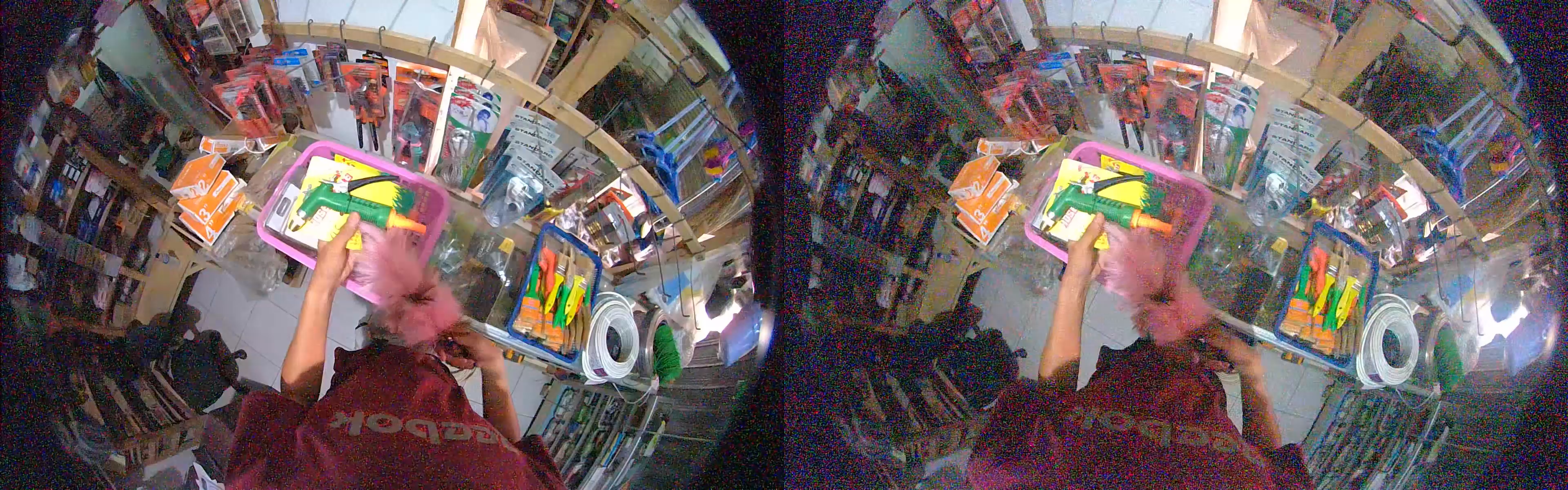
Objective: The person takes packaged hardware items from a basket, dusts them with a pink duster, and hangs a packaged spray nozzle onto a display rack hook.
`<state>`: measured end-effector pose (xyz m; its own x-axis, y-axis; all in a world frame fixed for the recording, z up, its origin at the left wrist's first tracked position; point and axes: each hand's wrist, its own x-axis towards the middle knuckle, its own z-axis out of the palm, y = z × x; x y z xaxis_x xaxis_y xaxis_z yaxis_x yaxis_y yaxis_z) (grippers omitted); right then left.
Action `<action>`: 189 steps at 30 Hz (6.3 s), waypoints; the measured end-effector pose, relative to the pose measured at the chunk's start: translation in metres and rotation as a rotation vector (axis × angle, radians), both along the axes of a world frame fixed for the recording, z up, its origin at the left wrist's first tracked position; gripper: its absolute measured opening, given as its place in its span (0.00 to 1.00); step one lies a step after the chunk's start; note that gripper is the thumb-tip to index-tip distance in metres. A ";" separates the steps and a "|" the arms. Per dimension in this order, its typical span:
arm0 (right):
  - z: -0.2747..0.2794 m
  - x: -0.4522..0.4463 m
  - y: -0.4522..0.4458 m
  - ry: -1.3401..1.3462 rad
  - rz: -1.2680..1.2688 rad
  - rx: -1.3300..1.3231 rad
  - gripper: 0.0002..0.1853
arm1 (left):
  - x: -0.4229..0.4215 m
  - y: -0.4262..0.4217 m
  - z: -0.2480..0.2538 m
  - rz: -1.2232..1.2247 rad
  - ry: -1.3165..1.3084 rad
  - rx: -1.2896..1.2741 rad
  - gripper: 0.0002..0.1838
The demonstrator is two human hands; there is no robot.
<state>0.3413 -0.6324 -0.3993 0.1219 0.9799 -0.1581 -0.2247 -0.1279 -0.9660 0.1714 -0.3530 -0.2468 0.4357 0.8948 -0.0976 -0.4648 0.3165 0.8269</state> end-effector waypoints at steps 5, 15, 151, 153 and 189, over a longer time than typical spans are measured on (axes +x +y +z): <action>0.040 0.027 -0.026 0.142 0.034 -0.211 0.22 | -0.010 0.000 0.024 0.005 -0.198 -0.090 0.17; 0.050 0.007 0.003 0.057 -0.175 -0.173 0.22 | -0.004 -0.008 0.012 -0.016 0.015 0.083 0.16; -0.043 -0.148 0.026 -0.505 -0.754 -0.258 0.18 | 0.028 0.389 0.228 0.096 0.269 1.201 0.30; -0.107 -0.150 0.013 -0.568 -0.810 -0.260 0.16 | 0.021 0.369 0.230 0.166 0.321 1.129 0.29; 0.207 -0.099 0.186 -0.837 -0.827 0.338 0.24 | -0.021 0.031 0.115 0.118 -0.270 0.775 0.24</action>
